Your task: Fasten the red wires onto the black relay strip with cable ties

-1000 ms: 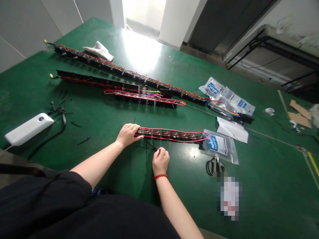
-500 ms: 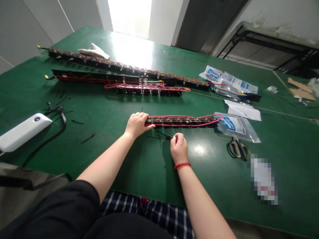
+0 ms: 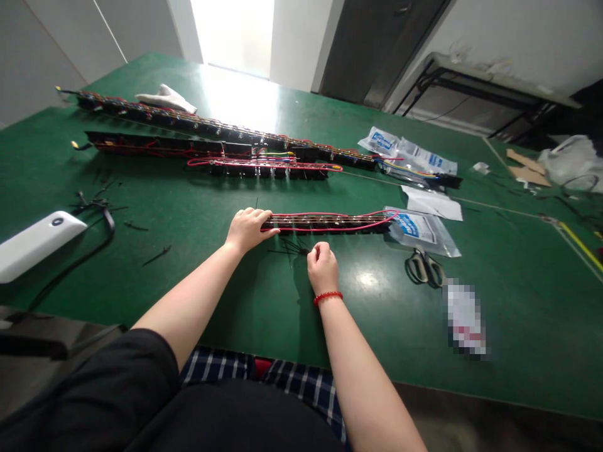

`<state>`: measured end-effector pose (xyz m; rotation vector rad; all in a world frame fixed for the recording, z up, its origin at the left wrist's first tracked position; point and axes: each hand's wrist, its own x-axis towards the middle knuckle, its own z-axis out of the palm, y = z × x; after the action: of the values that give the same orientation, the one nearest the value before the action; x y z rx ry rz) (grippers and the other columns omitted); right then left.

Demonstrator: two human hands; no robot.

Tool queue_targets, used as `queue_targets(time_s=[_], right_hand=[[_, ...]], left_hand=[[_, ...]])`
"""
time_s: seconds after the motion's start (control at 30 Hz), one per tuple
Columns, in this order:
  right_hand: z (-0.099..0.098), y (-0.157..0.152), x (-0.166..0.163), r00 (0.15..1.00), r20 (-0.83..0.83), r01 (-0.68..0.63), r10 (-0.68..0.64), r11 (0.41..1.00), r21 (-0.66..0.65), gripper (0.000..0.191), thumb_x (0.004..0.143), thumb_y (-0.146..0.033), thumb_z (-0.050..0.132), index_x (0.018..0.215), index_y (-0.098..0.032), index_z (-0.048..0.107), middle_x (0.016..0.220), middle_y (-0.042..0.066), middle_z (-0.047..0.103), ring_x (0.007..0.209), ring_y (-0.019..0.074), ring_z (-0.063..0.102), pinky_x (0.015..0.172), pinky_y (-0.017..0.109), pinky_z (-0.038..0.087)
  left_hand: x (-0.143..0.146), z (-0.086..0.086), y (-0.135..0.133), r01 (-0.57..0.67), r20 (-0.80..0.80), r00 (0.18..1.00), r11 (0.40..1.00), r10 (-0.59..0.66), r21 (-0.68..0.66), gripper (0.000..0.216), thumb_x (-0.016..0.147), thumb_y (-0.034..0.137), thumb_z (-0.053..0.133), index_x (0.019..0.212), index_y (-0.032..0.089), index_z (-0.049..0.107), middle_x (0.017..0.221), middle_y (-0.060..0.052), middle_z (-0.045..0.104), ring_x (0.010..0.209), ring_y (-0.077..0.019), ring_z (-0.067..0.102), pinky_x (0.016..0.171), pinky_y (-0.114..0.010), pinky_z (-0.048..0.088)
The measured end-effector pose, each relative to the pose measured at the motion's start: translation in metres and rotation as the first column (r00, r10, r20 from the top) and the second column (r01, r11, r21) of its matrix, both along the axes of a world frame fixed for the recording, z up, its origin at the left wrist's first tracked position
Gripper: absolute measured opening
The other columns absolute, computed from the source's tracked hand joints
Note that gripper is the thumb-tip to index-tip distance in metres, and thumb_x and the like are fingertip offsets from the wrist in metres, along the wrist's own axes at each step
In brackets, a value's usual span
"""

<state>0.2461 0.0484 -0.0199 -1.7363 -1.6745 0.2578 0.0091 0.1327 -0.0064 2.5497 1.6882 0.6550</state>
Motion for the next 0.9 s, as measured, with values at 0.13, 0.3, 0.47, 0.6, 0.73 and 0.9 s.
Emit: queue_targets(time_s=[0.13,0.3,0.47,0.6,0.73,0.9], right_hand=[[0.007,-0.004,0.002,0.994,-0.112,-0.019,0.014,0.999,-0.041,0.011,0.088,-0.029,0.042,0.084,-0.024,0.05,0.069,-0.002,0.052,0.066,0.0172,0.051,0.065,0.028,0.038],[0.012,-0.007,0.007,0.968,-0.25,-0.047,0.025,0.995,-0.083,0.012,0.084,-0.032,0.046,0.08,-0.023,0.052,0.066,-0.003,0.055,0.062,0.015,0.052,0.063,0.027,0.038],[0.016,-0.009,0.009,0.944,-0.329,-0.015,-0.015,0.996,-0.09,0.011,0.081,-0.032,0.05,0.076,-0.022,0.054,0.062,-0.005,0.056,0.058,0.0134,0.051,0.061,0.025,0.039],[0.017,-0.01,0.012,0.886,-0.463,-0.04,-0.013,0.994,-0.105,0.014,0.083,-0.034,0.053,0.078,-0.021,0.055,0.064,-0.004,0.06,0.057,0.0127,0.053,0.06,0.025,0.041],[0.016,-0.009,0.013,0.831,-0.557,-0.063,0.003,0.994,-0.088,0.017,0.085,-0.037,0.054,0.082,-0.021,0.055,0.07,-0.002,0.064,0.062,0.0132,0.056,0.064,0.025,0.045],[0.016,-0.009,0.012,0.848,-0.525,-0.125,0.066,0.989,-0.076,0.017,0.088,-0.037,0.05,0.084,-0.021,0.053,0.076,0.0,0.066,0.068,0.0147,0.059,0.07,0.027,0.046]], left_hand=[[-0.001,0.001,-0.004,-0.015,-0.042,0.999,1.0,0.014,-0.008,0.05,0.087,0.063,0.058,0.116,0.023,0.067,0.11,-0.01,0.073,0.094,-0.0294,0.063,0.079,-0.041,0.044],[-0.004,0.002,-0.021,-0.048,-0.073,0.996,0.999,0.048,0.003,0.049,0.088,0.062,0.057,0.115,0.022,0.066,0.108,-0.009,0.073,0.093,-0.0286,0.063,0.078,-0.04,0.044],[-0.005,0.005,-0.05,-0.087,-0.068,0.994,0.996,0.086,-0.019,0.047,0.091,0.058,0.056,0.118,0.021,0.063,0.111,-0.01,0.071,0.094,-0.029,0.063,0.079,-0.041,0.043],[-0.007,0.008,-0.08,-0.136,-0.062,0.989,0.99,0.134,-0.034,0.048,0.091,0.058,0.054,0.121,0.021,0.063,0.111,-0.011,0.072,0.092,-0.0288,0.064,0.077,-0.041,0.043],[-0.015,0.008,-0.106,-0.124,-0.093,0.988,0.992,0.121,-0.028,0.053,0.091,0.057,0.054,0.131,0.022,0.059,0.116,-0.011,0.071,0.094,-0.03,0.064,0.078,-0.043,0.044],[-0.023,0.004,-0.114,-0.113,-0.036,0.993,0.993,0.111,-0.046,0.05,0.091,0.054,0.056,0.129,0.022,0.058,0.122,-0.011,0.069,0.101,-0.0293,0.063,0.086,-0.043,0.046]])
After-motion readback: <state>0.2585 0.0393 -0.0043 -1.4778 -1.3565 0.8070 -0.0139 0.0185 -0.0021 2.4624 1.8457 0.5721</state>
